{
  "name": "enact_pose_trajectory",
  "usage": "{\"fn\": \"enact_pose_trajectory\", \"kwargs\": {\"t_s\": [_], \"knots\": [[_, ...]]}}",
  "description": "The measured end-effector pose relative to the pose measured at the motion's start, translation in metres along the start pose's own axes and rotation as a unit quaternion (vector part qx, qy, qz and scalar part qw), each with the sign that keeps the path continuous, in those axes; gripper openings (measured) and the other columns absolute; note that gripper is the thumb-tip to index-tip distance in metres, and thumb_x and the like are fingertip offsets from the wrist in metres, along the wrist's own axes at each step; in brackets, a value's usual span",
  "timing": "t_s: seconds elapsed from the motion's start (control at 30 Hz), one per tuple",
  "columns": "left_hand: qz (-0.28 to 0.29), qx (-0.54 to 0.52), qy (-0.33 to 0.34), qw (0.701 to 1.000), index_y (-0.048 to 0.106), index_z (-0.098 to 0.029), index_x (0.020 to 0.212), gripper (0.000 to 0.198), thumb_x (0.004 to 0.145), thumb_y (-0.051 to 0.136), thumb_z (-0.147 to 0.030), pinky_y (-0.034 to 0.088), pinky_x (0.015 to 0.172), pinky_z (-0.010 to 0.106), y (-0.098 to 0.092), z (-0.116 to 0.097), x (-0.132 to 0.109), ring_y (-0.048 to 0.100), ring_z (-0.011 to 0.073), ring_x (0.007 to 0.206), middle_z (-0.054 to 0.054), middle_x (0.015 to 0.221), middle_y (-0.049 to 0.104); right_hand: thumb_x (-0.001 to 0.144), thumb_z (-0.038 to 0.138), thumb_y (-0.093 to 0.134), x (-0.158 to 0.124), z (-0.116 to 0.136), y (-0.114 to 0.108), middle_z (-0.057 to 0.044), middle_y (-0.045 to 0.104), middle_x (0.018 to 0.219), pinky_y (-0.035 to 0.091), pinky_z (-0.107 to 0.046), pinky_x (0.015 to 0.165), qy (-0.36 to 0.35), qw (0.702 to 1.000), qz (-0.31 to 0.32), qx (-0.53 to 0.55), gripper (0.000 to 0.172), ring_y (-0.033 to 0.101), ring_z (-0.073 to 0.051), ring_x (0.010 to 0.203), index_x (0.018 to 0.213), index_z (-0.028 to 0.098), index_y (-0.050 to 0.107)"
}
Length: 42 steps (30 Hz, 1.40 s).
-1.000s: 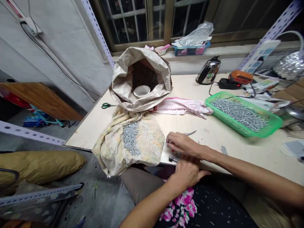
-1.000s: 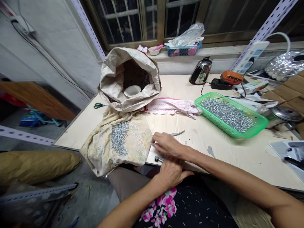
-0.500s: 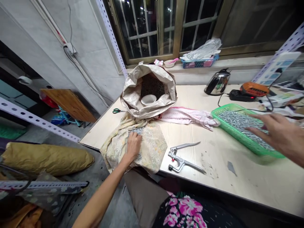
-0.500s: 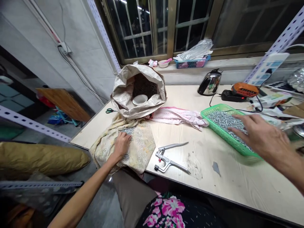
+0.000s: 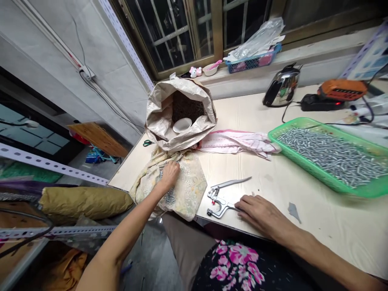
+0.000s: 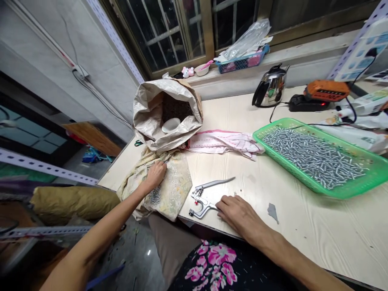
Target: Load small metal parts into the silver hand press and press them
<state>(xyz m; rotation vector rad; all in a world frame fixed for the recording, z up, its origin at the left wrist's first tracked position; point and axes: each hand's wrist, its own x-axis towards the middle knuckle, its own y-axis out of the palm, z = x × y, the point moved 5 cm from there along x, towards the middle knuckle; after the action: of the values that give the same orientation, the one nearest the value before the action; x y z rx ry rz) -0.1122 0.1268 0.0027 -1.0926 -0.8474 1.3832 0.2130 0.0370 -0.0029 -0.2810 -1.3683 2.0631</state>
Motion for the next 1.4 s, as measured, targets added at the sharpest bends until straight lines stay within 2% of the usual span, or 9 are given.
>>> {"fn": "enact_pose_trajectory", "kwargs": {"t_s": [0.17, 0.5, 0.67, 0.73, 0.83, 0.97, 1.1, 1.27, 1.4], "knots": [[0.022, 0.01, -0.009, 1.0, 0.067, -0.006, 0.102, 0.033, 0.09, 0.036, -0.004, 0.045, 0.081, 0.036, -0.004, -0.005, -0.001, 0.055, 0.0303, 0.107, 0.021, 0.106, 0.064, 0.097, 0.02, 0.045, 0.006, 0.003, 0.013, -0.004, 0.06, 0.087, 0.042, -0.035, 0.072, -0.013, 1.0, -0.025, -0.014, 0.015, 0.058, -0.019, 0.077, 0.091, 0.019, 0.058], [0.021, -0.048, -0.045, 0.998, 0.07, -0.008, 0.087, 0.026, 0.087, 0.044, -0.006, 0.048, 0.081, 0.036, -0.009, 0.001, -0.006, 0.058, 0.0301, 0.104, 0.02, 0.098, 0.067, 0.096, 0.016, 0.045, -0.007, -0.002, 0.024, -0.005, 0.06, 0.092, 0.041, -0.034, 0.073, -0.002, 0.997, -0.08, 0.015, 0.019, 0.056, -0.02, 0.082, 0.111, 0.02, 0.057], [-0.01, -0.141, -0.056, 0.988, 0.071, -0.014, 0.099, 0.025, 0.089, 0.049, -0.016, 0.05, 0.083, 0.03, -0.029, -0.01, -0.02, 0.065, 0.0208, 0.093, 0.011, 0.099, 0.072, 0.095, 0.018, 0.049, -0.003, -0.006, 0.027, -0.005, 0.059, 0.088, 0.038, -0.034, 0.073, 0.017, 0.995, -0.097, -0.017, 0.011, 0.056, -0.02, 0.08, 0.102, 0.018, 0.057], [-0.016, -0.278, -0.073, 0.958, 0.072, -0.015, 0.101, 0.025, 0.088, 0.053, -0.026, 0.051, 0.073, 0.027, -0.034, -0.026, -0.037, 0.067, 0.0177, 0.078, 0.007, 0.091, 0.074, 0.094, 0.015, 0.047, 0.0, -0.005, 0.025, -0.004, 0.058, 0.085, 0.037, -0.032, 0.071, 0.006, 0.995, -0.097, -0.022, 0.01, 0.054, -0.018, 0.076, 0.09, 0.018, 0.056], [0.008, -0.513, -0.093, 0.853, 0.075, -0.015, 0.093, 0.028, 0.08, 0.064, -0.036, 0.05, 0.063, 0.025, -0.029, -0.062, -0.071, 0.066, 0.0169, 0.067, 0.006, 0.081, 0.075, 0.092, 0.011, 0.044, 0.003, -0.001, 0.02, -0.003, 0.057, 0.08, 0.034, -0.031, 0.067, -0.014, 0.993, -0.108, -0.039, 0.016, 0.05, -0.016, 0.07, 0.08, 0.018, 0.053], [0.044, -0.606, -0.107, 0.787, 0.076, -0.015, 0.085, 0.026, 0.076, 0.068, -0.037, 0.049, 0.063, 0.024, -0.012, -0.104, -0.103, 0.066, 0.0171, 0.069, 0.005, 0.078, 0.074, 0.092, 0.006, 0.04, 0.003, 0.006, 0.016, -0.002, 0.055, 0.075, 0.032, -0.031, 0.063, -0.029, 0.988, -0.127, -0.078, 0.023, 0.046, -0.015, 0.065, 0.077, 0.018, 0.053], [0.017, -0.547, -0.104, 0.83, 0.074, -0.016, 0.08, 0.013, 0.078, 0.067, -0.028, 0.049, 0.07, 0.025, -0.003, -0.111, -0.104, 0.066, 0.0172, 0.075, 0.005, 0.081, 0.074, 0.092, 0.006, 0.04, 0.002, 0.007, 0.017, -0.001, 0.055, 0.076, 0.03, -0.031, 0.059, -0.025, 0.988, -0.134, -0.078, 0.023, 0.044, -0.013, 0.061, 0.078, 0.018, 0.053], [-0.024, -0.438, 0.0, 0.899, 0.072, -0.017, 0.086, 0.012, 0.087, 0.06, -0.02, 0.048, 0.077, 0.027, -0.007, -0.111, -0.097, 0.064, 0.0177, 0.083, 0.006, 0.087, 0.07, 0.092, 0.008, 0.04, 0.003, 0.002, 0.02, -0.002, 0.055, 0.077, 0.03, -0.028, 0.056, -0.004, 0.992, -0.114, -0.057, 0.02, 0.045, -0.012, 0.061, 0.079, 0.017, 0.053], [-0.04, -0.364, 0.017, 0.93, 0.07, -0.017, 0.093, 0.014, 0.091, 0.056, -0.021, 0.048, 0.079, 0.03, -0.006, -0.114, -0.102, 0.061, 0.02, 0.088, 0.007, 0.09, 0.067, 0.092, 0.008, 0.04, 0.004, 0.0, 0.02, -0.002, 0.055, 0.079, 0.029, -0.027, 0.055, 0.012, 0.994, -0.099, -0.04, 0.019, 0.045, -0.011, 0.062, 0.08, 0.017, 0.052]]}}
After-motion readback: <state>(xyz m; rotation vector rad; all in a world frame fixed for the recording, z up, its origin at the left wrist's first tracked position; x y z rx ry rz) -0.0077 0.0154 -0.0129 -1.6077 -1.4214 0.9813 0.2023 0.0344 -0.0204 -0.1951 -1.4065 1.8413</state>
